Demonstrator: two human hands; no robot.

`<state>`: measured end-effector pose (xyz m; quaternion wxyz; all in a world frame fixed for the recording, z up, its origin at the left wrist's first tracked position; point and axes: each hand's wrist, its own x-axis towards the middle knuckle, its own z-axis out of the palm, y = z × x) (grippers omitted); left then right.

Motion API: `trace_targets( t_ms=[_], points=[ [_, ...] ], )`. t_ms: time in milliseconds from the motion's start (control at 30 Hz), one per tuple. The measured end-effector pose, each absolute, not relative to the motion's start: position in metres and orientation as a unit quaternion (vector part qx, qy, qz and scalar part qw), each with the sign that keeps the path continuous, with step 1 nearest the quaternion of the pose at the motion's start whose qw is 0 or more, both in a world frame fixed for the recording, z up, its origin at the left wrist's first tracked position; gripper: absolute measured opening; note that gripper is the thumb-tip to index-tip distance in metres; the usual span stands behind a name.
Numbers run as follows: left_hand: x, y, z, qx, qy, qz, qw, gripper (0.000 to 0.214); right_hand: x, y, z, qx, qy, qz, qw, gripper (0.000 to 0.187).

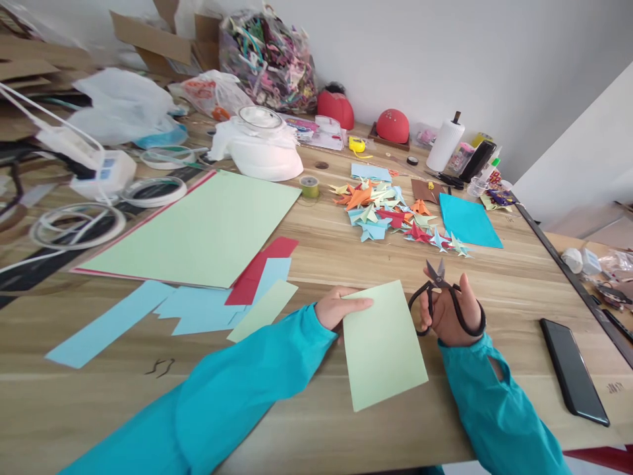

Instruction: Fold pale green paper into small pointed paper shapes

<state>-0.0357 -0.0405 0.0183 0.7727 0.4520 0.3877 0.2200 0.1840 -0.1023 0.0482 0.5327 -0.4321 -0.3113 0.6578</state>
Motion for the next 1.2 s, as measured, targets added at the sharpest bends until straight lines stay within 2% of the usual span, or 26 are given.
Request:
trace_targets(
  t_ms=[67,167,267,433,567,800,1100,1200],
  points=[
    [-0.034,-0.038,0.014,0.454,0.389,0.224,0.77,0.032,0.182,-0.103,0.044,-0.494,-0.339,0.565,0.567,0.064],
    [-0.033,-0.035,0.009,0.447,0.396,0.227,0.769,0.036,0.179,-0.105,0.037,-0.602,-0.428,0.348,0.578,0.057],
    [-0.033,-0.033,0.011,0.44,0.393,0.25,0.768,0.036,0.182,-0.106,0.032,-0.706,-0.53,0.144,0.448,0.048],
    [-0.034,-0.033,0.016,0.456,0.361,0.291,0.759,0.032,0.196,-0.095,0.023,-0.823,-0.535,-0.033,0.188,0.04],
    [-0.036,-0.029,0.009,0.474,0.348,0.302,0.751,0.035,0.203,-0.091,0.018,-0.859,-0.502,-0.075,0.062,0.043],
    [-0.037,-0.027,0.013,0.498,0.413,0.314,0.695,0.034,0.202,-0.098,0.022,-0.859,-0.506,-0.08,-0.003,0.043],
    [-0.033,-0.031,0.028,0.502,0.45,0.315,0.668,0.039,0.208,-0.095,0.018,-0.875,-0.479,-0.06,-0.018,0.036],
    [-0.033,-0.032,0.027,0.524,0.446,0.323,0.65,0.037,0.204,-0.096,0.016,-0.877,-0.47,-0.094,0.036,0.033]
  ],
)
